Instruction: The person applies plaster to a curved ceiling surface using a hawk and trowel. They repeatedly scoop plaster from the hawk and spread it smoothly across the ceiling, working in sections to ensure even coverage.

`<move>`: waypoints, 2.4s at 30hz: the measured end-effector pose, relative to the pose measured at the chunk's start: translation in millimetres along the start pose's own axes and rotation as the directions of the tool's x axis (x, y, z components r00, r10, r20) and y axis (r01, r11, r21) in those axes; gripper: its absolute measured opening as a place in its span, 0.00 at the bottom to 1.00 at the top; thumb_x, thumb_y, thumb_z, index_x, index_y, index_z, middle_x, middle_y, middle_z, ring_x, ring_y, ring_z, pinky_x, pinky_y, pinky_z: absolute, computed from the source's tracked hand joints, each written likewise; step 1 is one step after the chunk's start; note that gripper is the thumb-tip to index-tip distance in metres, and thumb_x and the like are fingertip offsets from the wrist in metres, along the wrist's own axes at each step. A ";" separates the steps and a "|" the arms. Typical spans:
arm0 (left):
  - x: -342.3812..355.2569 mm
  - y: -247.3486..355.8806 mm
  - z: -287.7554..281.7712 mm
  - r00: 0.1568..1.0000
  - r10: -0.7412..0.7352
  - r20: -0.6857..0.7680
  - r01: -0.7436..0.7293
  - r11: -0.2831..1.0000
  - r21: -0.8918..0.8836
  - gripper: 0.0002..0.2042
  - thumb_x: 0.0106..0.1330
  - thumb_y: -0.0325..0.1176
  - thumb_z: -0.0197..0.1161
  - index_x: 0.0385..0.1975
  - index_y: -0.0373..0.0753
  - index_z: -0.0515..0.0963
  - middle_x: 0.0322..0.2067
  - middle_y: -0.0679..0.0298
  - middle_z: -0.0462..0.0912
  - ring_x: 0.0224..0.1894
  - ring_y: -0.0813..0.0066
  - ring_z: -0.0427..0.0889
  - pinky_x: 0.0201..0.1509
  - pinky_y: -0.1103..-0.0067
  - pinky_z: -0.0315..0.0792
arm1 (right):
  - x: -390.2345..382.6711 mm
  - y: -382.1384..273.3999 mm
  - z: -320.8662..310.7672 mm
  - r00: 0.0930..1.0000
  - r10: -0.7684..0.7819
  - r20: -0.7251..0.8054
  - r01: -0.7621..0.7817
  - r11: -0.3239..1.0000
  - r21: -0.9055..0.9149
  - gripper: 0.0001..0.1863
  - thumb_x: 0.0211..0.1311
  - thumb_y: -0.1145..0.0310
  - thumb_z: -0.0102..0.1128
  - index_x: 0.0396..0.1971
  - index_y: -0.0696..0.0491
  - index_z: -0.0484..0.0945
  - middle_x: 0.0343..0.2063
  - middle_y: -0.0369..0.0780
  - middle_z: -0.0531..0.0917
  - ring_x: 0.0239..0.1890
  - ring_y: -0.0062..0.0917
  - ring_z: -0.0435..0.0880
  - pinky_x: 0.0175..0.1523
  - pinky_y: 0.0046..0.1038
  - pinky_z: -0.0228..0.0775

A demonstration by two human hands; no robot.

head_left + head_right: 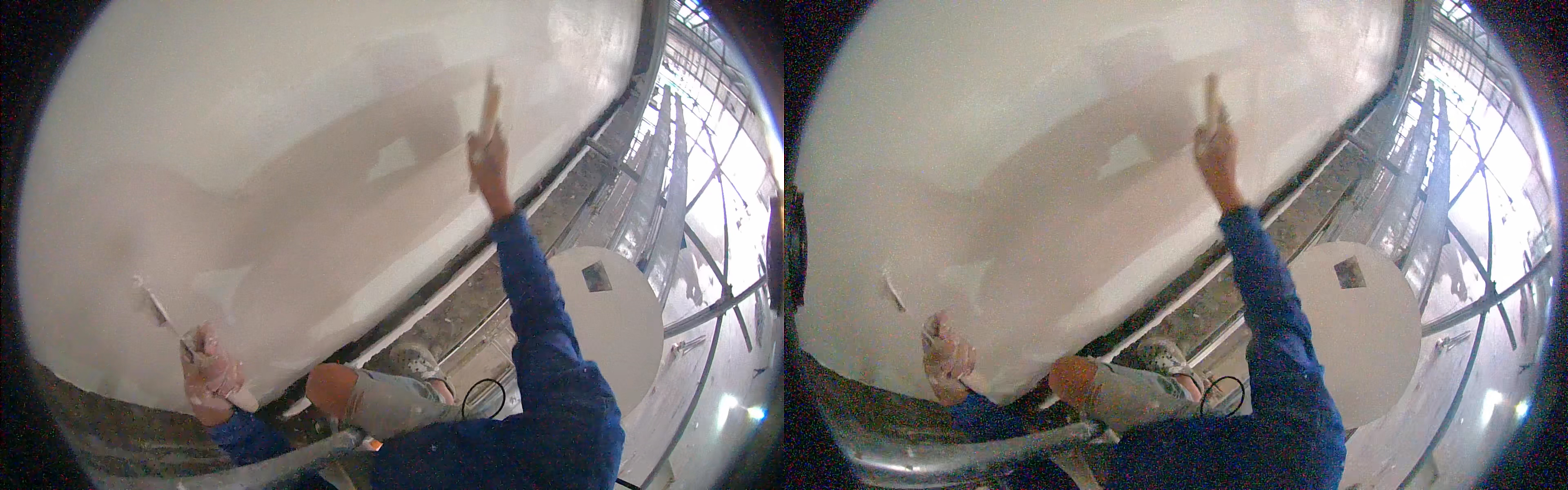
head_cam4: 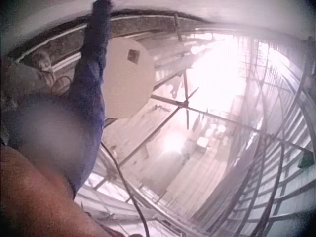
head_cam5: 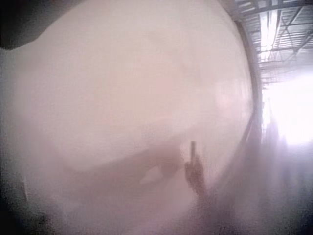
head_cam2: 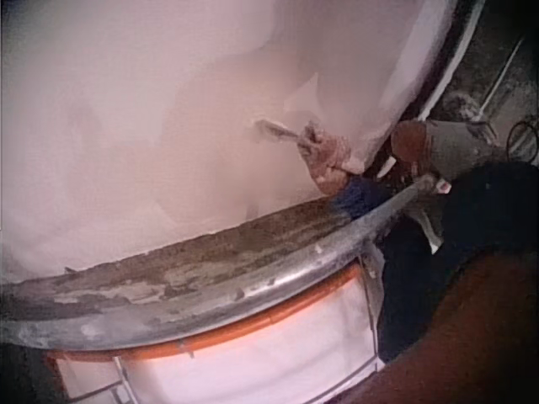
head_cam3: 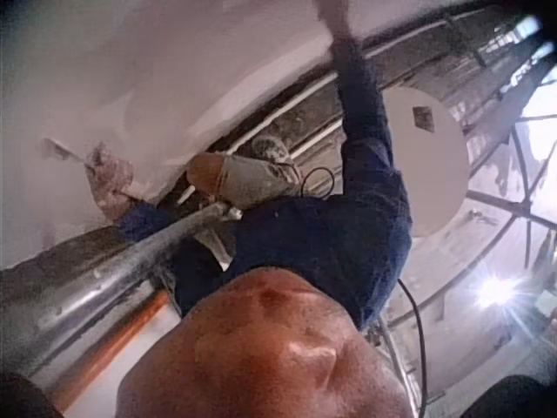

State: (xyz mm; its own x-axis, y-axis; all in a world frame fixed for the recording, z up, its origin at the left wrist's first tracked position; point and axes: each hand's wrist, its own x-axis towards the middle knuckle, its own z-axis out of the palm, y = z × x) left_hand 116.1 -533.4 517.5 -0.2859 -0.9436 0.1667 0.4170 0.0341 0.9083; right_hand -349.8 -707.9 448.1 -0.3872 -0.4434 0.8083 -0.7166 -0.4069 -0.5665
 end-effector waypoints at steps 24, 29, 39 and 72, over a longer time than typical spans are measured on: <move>5.5 -3.4 -10.8 0.944 0.316 -0.100 -0.312 0.949 0.053 0.20 0.55 0.29 0.51 0.48 0.38 0.59 0.05 0.76 0.56 0.03 0.88 0.51 0.08 0.87 0.53 | -28.5 -112.2 95.8 0.945 0.324 0.041 -0.316 0.939 -0.136 0.29 0.28 0.66 0.61 0.37 0.62 0.67 0.21 0.45 0.76 0.25 0.38 0.76 0.29 0.36 0.66; -24.7 -5.5 25.0 0.833 0.379 -0.403 -0.364 0.924 0.117 0.16 0.48 0.25 0.53 0.37 0.35 0.59 0.06 0.76 0.54 0.03 0.87 0.51 0.07 0.87 0.51 | -89.5 -215.0 130.2 0.977 0.198 0.080 -0.196 0.980 -0.036 0.33 0.32 0.69 0.59 0.44 0.65 0.61 0.26 0.50 0.74 0.30 0.40 0.75 0.31 0.34 0.66; -82.9 -3.4 -29.8 0.937 0.347 -0.046 -0.349 0.935 -0.055 0.18 0.52 0.32 0.54 0.41 0.36 0.59 0.11 0.73 0.59 0.08 0.84 0.56 0.14 0.83 0.59 | -167.5 -330.4 127.1 0.900 -0.106 0.423 -0.056 0.934 0.353 0.35 0.37 0.77 0.50 0.50 0.70 0.50 0.50 0.59 0.56 0.54 0.49 0.54 0.58 0.40 0.44; -28.4 -57.8 -19.4 0.890 0.243 -0.385 -0.095 0.927 0.364 0.25 0.55 0.37 0.52 0.51 0.33 0.56 0.19 0.69 0.65 0.12 0.82 0.58 0.17 0.84 0.57 | 97.8 100.5 -24.1 0.921 0.289 0.259 -0.376 0.832 0.407 0.10 0.45 0.69 0.51 0.28 0.55 0.67 0.19 0.32 0.67 0.21 0.17 0.65 0.25 0.22 0.58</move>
State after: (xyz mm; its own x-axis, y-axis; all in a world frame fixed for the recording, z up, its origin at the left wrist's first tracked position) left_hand 116.9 -514.9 452.8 0.1790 -0.9587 0.2210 0.0995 0.2411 0.9654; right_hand -473.6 -772.9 474.0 -0.4136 -0.7336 0.5393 -0.2148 -0.4970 -0.8408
